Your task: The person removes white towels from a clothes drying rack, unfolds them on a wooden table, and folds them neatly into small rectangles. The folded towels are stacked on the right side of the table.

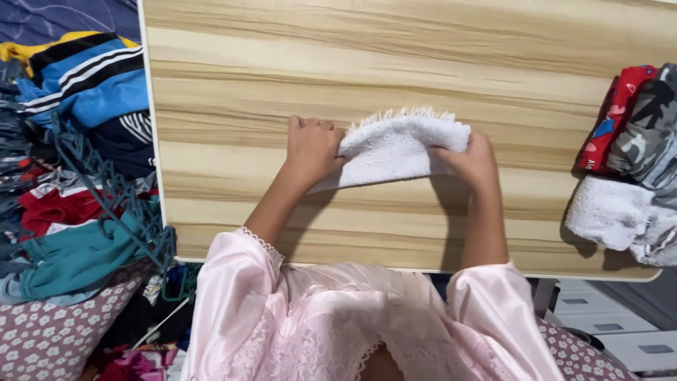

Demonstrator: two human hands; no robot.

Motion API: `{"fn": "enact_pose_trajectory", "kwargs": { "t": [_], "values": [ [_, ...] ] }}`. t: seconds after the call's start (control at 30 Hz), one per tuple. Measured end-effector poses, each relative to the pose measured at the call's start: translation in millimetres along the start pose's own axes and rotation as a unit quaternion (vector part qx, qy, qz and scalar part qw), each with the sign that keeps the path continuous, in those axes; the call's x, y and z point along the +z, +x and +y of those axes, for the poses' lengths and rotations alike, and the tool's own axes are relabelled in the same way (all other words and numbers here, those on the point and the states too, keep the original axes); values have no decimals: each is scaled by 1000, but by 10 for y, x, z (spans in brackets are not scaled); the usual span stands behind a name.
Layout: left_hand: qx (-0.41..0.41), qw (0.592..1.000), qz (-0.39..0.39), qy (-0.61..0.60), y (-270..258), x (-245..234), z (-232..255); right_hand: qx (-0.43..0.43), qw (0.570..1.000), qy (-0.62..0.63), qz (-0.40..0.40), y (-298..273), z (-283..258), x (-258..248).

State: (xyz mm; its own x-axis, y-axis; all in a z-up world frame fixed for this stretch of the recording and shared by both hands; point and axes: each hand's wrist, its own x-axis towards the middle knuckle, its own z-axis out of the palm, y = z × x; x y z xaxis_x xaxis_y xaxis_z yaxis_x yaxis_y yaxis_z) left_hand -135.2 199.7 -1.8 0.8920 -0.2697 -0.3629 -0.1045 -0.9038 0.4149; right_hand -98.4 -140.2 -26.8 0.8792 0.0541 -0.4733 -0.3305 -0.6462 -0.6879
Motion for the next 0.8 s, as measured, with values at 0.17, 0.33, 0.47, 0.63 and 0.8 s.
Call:
{"fn": "enact_pose_trajectory", "kwargs": {
  "t": [0.17,0.33,0.47,0.63,0.8],
  "values": [
    [15,991,89,-100,90,-43,-64,-116,992,-22,50,-111,-846,-485],
    [35,930,293,-218,398,-303,133,-320,924,-98,182,-1201,-1900,-760],
    [31,909,339,-239,359,-207,280,-405,863,-238,185,-1642,-2000,-504],
    [-19,939,282,-194,-203,271,23,-379,882,-282,-5,-1741,-1513,271],
    [98,971,175,-132,-1368,556,127,-338,909,-216,-110,-1850,-1184,568]
  ]
}}
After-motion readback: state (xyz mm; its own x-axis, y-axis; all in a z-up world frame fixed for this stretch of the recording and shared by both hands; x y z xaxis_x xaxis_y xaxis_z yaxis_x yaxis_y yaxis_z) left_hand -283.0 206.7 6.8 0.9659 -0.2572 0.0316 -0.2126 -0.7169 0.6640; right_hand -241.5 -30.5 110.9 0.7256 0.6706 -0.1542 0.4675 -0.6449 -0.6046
